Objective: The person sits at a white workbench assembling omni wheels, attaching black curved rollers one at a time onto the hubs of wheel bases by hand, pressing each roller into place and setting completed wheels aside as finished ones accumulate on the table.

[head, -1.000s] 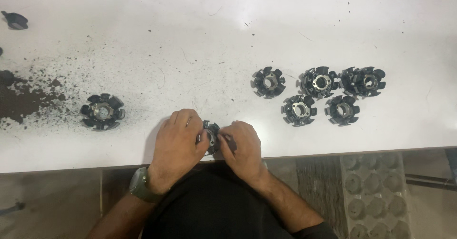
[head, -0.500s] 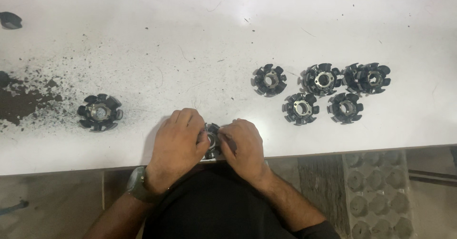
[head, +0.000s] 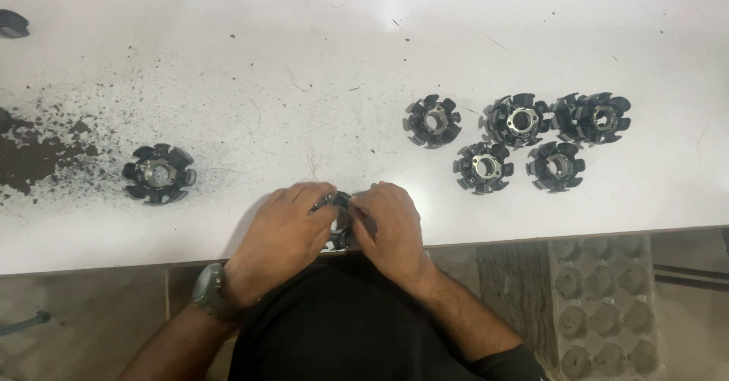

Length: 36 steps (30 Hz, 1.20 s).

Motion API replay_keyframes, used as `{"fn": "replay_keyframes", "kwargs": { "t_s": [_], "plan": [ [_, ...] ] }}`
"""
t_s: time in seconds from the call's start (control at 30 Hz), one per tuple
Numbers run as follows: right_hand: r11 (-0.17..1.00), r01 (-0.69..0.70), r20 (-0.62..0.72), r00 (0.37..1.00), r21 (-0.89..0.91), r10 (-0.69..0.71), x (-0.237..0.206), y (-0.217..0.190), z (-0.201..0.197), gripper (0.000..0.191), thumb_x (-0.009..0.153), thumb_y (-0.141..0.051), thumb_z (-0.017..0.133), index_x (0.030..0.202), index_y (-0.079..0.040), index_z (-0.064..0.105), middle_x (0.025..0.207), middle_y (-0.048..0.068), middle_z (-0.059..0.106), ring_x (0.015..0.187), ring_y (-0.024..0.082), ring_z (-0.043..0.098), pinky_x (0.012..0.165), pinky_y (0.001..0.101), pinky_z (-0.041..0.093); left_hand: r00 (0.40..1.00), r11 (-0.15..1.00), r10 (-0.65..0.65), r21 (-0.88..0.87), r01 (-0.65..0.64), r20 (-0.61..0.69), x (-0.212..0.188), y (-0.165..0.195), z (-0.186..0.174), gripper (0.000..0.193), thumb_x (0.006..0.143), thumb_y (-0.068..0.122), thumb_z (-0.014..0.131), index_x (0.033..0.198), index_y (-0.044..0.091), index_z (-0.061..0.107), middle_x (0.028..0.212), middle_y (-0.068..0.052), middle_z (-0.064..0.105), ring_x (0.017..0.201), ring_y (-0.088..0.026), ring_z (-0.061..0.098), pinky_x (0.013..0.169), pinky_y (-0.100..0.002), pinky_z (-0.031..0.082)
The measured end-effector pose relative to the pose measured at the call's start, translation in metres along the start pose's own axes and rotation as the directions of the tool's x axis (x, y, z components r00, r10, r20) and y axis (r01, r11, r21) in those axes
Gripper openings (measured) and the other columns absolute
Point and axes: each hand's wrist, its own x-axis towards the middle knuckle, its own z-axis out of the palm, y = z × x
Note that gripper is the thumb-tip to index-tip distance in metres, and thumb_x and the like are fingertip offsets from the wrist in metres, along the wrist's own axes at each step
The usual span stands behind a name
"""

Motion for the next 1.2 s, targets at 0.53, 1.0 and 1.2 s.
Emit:
{"fn": "replay_keyframes", "kwargs": {
  "t_s": [0.53, 1.0, 1.2],
  "plan": [
    [0.999, 0.037, 0.010, 0.999, 0.033, -0.037, 0.003, -0.024, -0.013, 0.027, 0.085, -0.001, 0.077, 0.109, -0.004, 0.064, 0.105, 0.012, 0.067, 0.103, 0.029, 0.066, 0.106, 0.0516, 0.048, 0.945, 0.910, -0.328, -0.266, 0.319, 0.013, 0.004, 0.015, -0.021, 0.011, 0.092, 0.011, 0.066, 0.100, 0.004, 0.069, 0.110, -0.011, 0.072, 0.087, -0.027, 0.070, 0.075, -0.038, 0.058],
    [0.995, 0.089, -0.016, 0.996, 0.037, -0.088, 0.009, -0.025, 0.011, 0.030, 0.083, 0.003, 0.079, 0.108, -0.004, 0.063, 0.104, 0.011, 0.066, 0.106, 0.030, 0.067, 0.101, 0.0474, 0.054, 0.942, 0.946, -0.269, -0.238, 0.220, -0.199, -0.013, 0.002, -0.005, 0.007, 0.087, 0.004, 0.068, 0.092, 0.002, 0.064, 0.114, -0.012, 0.070, 0.088, -0.027, 0.071, 0.071, -0.038, 0.059],
    [0.994, 0.087, -0.001, 0.996, -0.067, -0.088, -0.001, -0.021, 0.021, 0.033, 0.078, 0.004, 0.079, 0.105, -0.005, 0.064, 0.104, 0.014, 0.066, 0.104, 0.034, 0.066, 0.100, 0.0495, 0.053, 0.957, 0.930, -0.268, -0.290, 0.226, -0.114, -0.021, -0.002, -0.009, 0.014, 0.086, 0.008, 0.069, 0.099, 0.003, 0.067, 0.117, -0.012, 0.071, 0.092, -0.027, 0.071, 0.077, -0.040, 0.060]
  ]
}}
